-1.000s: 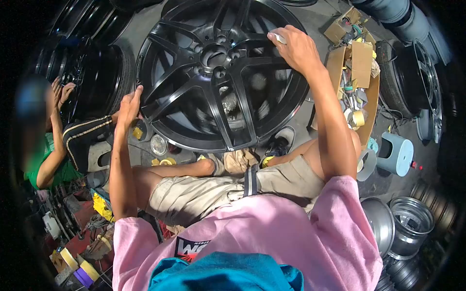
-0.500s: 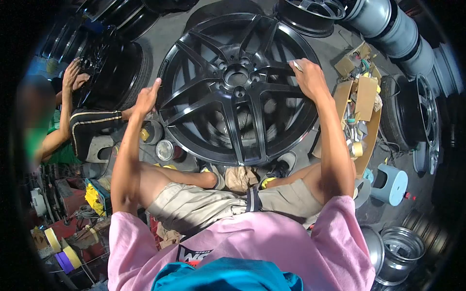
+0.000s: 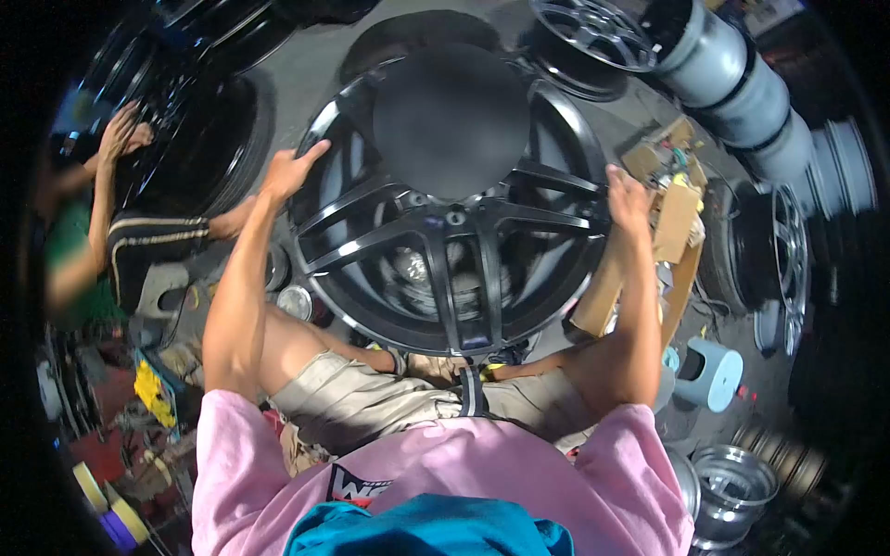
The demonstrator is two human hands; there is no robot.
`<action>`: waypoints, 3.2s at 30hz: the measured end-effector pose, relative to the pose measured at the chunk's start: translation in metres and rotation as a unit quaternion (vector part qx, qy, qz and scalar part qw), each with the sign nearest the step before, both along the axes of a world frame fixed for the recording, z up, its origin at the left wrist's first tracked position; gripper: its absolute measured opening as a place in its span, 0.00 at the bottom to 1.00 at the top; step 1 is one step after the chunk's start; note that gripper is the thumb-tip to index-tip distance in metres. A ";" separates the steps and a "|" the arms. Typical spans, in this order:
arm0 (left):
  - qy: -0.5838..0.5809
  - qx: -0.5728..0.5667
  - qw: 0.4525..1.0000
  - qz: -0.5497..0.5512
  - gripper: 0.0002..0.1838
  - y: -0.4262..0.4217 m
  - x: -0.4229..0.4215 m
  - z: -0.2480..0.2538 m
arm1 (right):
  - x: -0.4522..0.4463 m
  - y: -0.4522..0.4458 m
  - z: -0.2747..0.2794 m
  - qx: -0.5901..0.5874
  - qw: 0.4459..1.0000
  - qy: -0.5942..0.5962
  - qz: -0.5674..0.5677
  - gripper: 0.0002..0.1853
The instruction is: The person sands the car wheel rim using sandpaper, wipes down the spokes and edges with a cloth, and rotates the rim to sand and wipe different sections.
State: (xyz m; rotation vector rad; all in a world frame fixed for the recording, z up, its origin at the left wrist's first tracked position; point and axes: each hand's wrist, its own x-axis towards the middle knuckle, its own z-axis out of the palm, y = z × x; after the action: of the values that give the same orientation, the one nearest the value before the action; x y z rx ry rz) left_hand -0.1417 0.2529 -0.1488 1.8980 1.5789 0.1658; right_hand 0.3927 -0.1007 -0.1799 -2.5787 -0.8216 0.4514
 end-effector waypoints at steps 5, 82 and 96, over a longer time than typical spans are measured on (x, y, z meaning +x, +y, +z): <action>-0.095 0.011 0.995 0.033 0.42 -0.013 -0.001 -0.007 | -0.047 0.006 0.017 0.176 0.984 -0.007 -0.031 0.35; -0.284 0.318 0.887 -0.175 0.31 -0.208 0.050 0.168 | -0.333 -0.030 0.032 0.398 0.672 0.616 -0.106 0.28; -0.291 0.318 0.885 -0.178 0.32 -0.208 0.046 0.169 | -0.206 -0.029 0.083 -0.032 0.596 -0.485 0.640 0.15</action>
State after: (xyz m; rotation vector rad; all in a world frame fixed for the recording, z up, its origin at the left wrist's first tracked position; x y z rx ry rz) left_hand -0.0953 0.0447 0.0198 2.2760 0.7885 1.0908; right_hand 0.1864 -0.1298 -0.0966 -1.5597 -2.9921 -0.7510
